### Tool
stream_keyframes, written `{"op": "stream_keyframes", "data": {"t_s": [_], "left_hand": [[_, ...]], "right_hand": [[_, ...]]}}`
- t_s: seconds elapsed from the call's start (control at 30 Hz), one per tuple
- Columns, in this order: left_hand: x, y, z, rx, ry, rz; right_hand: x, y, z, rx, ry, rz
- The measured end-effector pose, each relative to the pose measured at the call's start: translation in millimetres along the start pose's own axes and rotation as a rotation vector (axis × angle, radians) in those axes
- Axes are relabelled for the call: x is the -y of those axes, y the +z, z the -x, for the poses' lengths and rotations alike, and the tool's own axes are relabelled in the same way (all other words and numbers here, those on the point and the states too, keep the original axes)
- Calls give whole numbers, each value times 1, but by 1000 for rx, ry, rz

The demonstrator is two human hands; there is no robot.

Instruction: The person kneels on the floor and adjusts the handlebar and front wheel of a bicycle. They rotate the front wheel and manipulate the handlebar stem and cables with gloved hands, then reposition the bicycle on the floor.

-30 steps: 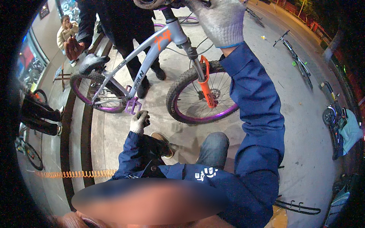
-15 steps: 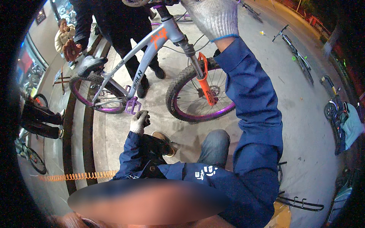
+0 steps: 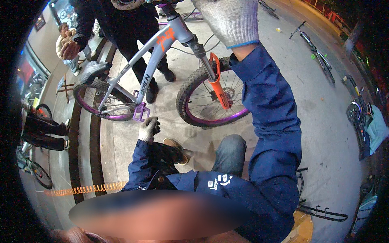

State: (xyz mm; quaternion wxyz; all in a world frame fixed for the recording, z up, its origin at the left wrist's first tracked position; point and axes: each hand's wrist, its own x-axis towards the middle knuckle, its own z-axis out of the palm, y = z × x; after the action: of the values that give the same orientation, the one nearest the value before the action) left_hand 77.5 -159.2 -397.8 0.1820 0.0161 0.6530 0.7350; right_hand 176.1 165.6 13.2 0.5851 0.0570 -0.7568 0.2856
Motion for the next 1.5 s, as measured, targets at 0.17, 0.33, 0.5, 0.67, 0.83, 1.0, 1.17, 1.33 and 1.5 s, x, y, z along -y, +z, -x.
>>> {"op": "stream_keyframes", "data": {"t_s": [0.17,0.33,0.5,0.67,0.83,1.0,1.17,1.33,1.5], "left_hand": [[1,0,0,12,-4,-18],[3,-3,1,28,-3,-12],[3,-2,0,35,-7,-25],[4,-1,-1,26,-21,-18],[3,-3,-2,42,-24,2],[1,0,0,45,-13,-18],[-2,0,1,38,-43,-1],[-3,-3,-3,47,-48,-5],[0,2,-8,47,-46,-3]], "right_hand": [[5,-3,-2,26,84,79],[5,1,-1,5,28,111],[2,1,1,-32,-162,260],[0,-1,0,-71,-253,287],[-5,-9,-13,-4,-335,233],[-4,-21,-29,324,-47,249],[22,-38,-51,529,97,452],[42,-56,-58,694,135,405],[47,-40,-60,647,-8,458]]}}
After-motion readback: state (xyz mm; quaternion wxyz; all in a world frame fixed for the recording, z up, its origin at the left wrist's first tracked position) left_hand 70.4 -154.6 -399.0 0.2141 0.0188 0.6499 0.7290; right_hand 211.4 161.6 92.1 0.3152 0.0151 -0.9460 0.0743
